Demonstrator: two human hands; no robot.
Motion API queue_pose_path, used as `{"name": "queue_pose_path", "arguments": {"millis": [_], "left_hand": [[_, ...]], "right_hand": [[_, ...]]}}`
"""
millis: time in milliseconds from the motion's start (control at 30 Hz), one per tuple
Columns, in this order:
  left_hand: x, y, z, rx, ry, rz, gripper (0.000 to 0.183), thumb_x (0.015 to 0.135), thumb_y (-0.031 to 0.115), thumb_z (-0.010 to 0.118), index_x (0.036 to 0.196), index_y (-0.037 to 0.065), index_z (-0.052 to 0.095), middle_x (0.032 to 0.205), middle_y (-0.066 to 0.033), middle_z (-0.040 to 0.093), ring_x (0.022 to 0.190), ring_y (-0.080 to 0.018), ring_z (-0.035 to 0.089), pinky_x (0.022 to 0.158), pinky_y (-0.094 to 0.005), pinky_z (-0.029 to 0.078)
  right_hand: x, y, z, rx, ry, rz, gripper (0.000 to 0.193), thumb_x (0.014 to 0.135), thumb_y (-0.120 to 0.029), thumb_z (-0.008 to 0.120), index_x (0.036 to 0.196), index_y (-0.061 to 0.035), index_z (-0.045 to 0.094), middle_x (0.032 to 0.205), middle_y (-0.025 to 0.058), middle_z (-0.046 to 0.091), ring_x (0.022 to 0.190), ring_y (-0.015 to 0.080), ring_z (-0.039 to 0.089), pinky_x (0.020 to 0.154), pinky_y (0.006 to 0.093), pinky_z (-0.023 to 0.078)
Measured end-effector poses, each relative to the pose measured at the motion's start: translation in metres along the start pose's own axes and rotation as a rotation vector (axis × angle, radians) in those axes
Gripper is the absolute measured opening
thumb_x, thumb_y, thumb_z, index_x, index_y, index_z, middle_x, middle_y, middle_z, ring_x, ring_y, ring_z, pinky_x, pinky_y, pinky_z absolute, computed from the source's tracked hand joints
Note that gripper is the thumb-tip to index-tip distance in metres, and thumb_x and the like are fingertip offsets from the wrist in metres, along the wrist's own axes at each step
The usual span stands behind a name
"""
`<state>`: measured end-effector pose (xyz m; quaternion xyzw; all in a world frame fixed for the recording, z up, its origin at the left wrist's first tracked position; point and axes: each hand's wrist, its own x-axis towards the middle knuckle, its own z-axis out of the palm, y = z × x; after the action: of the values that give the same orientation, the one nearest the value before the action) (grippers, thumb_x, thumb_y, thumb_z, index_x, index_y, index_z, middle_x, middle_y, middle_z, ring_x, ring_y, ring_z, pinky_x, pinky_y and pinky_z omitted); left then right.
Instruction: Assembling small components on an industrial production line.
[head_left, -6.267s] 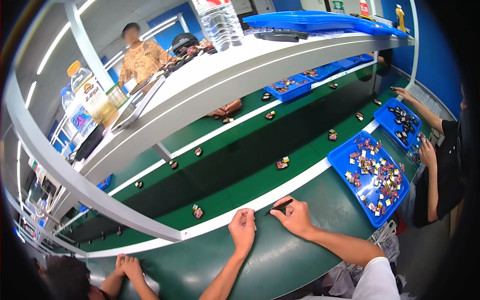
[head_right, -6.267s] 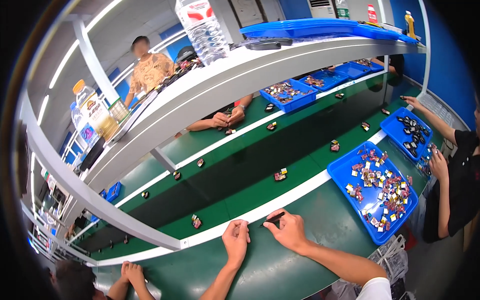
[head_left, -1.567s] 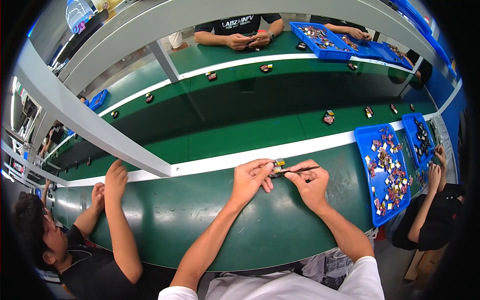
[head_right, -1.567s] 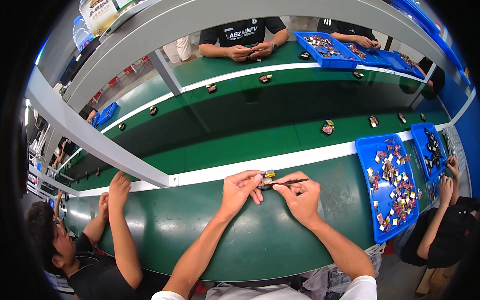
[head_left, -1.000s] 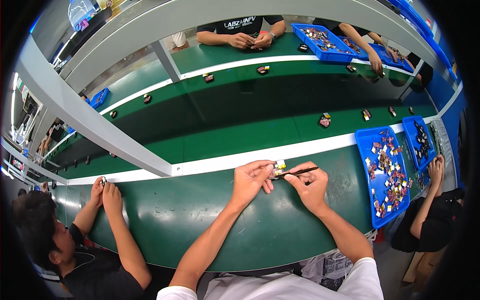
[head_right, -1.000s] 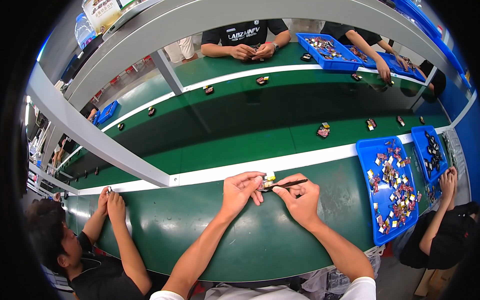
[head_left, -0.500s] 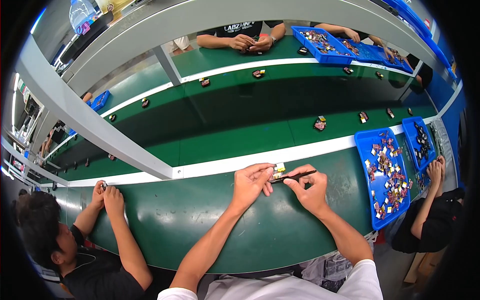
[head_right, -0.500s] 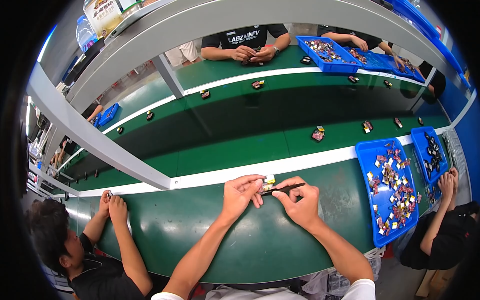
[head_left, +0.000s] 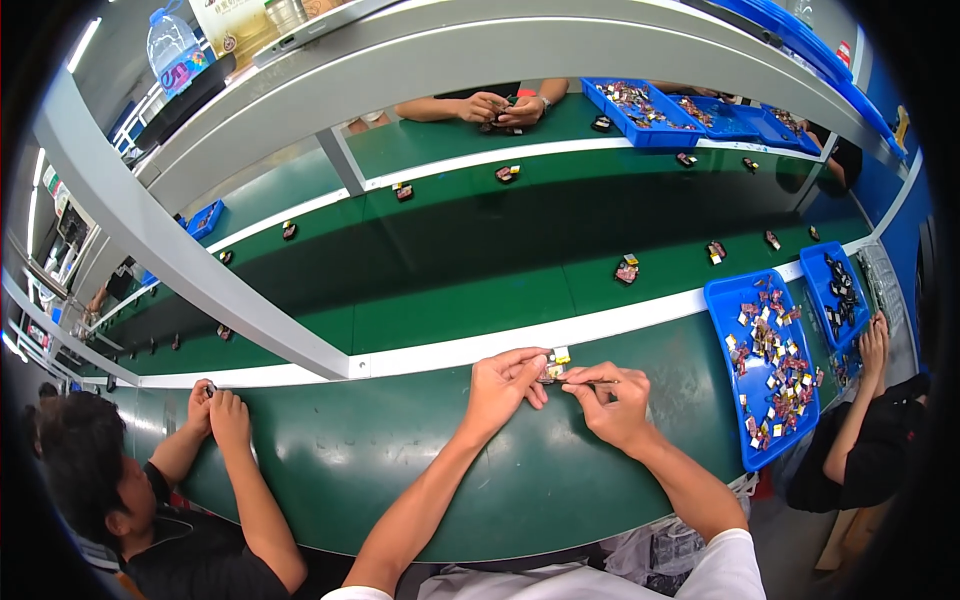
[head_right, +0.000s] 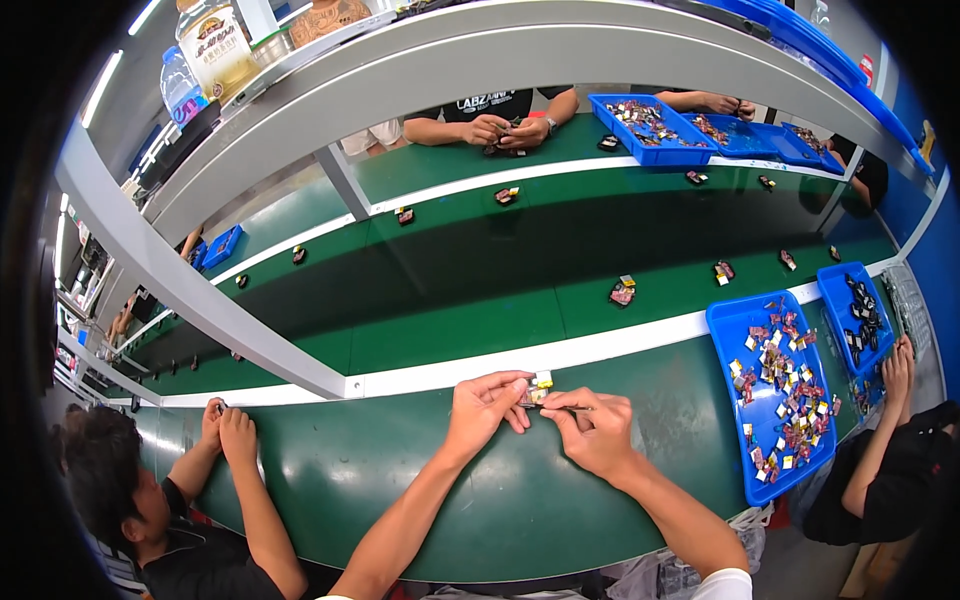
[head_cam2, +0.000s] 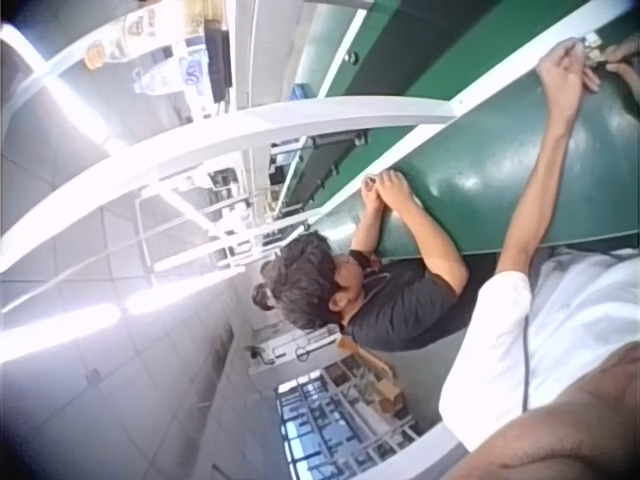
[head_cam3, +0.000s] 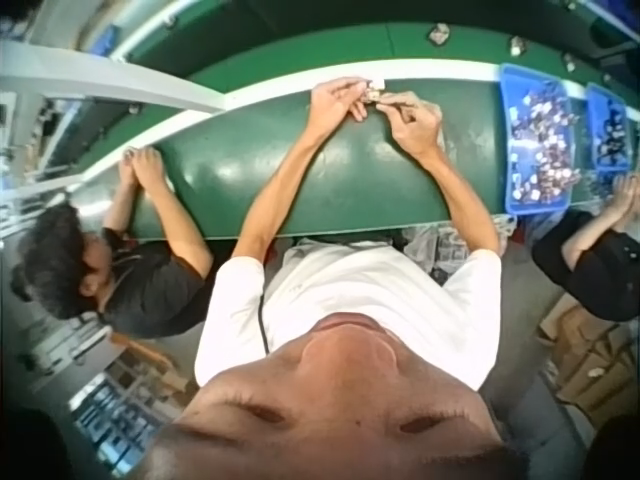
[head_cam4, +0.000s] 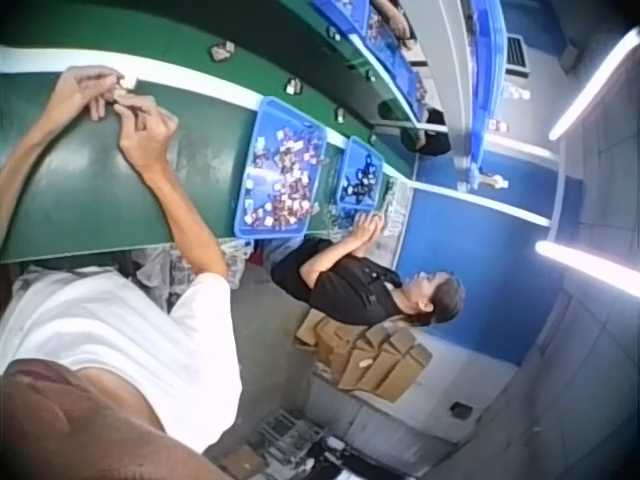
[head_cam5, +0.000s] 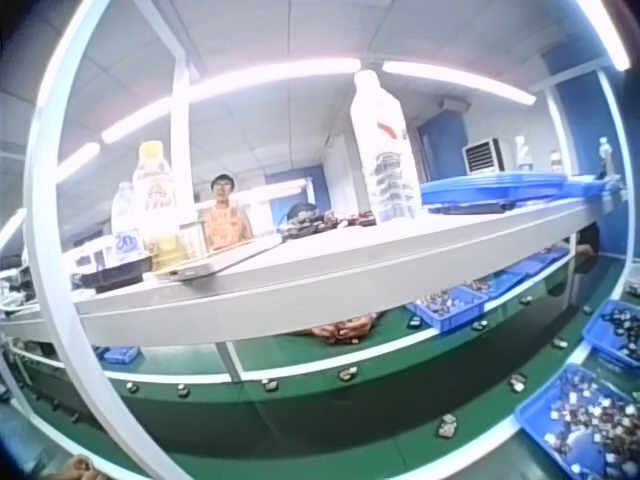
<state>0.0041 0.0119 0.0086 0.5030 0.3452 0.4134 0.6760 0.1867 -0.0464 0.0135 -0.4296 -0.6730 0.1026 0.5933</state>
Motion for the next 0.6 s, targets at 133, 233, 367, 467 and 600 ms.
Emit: {"name": "queue_pose_path", "arguments": {"millis": [133,233,367,467,600], "left_hand": [[0.0,0.001,0.002,0.017,-0.029,0.03,0.03,0.097,0.006,0.068,0.122,-0.011,0.065,0.079,-0.0122,0.072,0.061,-0.0133,0.066,0.055,-0.0259,0.056],[0.001,-0.004,0.0,0.056,-0.009,0.045,0.029,0.097,0.005,0.068,0.12,-0.012,0.065,0.076,-0.0114,0.071,0.06,-0.013,0.066,0.054,-0.0262,0.055],[0.003,-0.006,0.004,0.076,0.032,0.021,0.027,0.099,0.004,0.065,0.121,-0.011,0.065,0.078,-0.0122,0.071,0.063,-0.0141,0.067,0.056,-0.0271,0.057],[-0.001,-0.002,0.007,0.127,0.073,0.016,0.026,0.099,0.004,0.066,0.12,-0.012,0.065,0.077,-0.0118,0.071,0.063,-0.0134,0.066,0.056,-0.0269,0.056],[0.001,-0.012,0.008,0.135,0.067,0.028,0.025,0.098,0.005,0.067,0.117,-0.011,0.066,0.076,-0.011,0.071,0.061,-0.012,0.066,0.053,-0.0248,0.054]], "right_hand": [[0.005,-0.008,-0.001,-0.043,-0.009,0.04,0.018,0.076,0.005,0.081,0.087,-0.005,0.071,0.074,0.0058,0.075,0.041,0.0078,0.046,0.046,0.0242,0.042],[0.001,-0.003,-0.001,-0.059,-0.029,-0.02,0.017,0.074,0.009,0.079,0.085,-0.0019,0.071,0.078,0.0088,0.076,0.042,0.0073,0.049,0.054,0.0243,0.052],[0.004,-0.008,0.001,-0.097,-0.002,-0.026,0.016,0.074,0.008,0.079,0.083,-0.0024,0.07,0.079,0.0081,0.077,0.042,0.0085,0.049,0.052,0.0249,0.051],[0.002,-0.004,0.006,-0.078,0.04,-0.112,0.017,0.073,0.008,0.079,0.082,-0.0029,0.07,0.075,0.0077,0.075,0.041,0.0098,0.049,0.05,0.0253,0.049],[0.001,-0.004,0.002,-0.102,0.047,-0.108,0.018,0.073,0.007,0.08,0.082,-0.0041,0.07,0.07,0.008,0.074,0.041,0.0106,0.05,0.047,0.026,0.045]]}}
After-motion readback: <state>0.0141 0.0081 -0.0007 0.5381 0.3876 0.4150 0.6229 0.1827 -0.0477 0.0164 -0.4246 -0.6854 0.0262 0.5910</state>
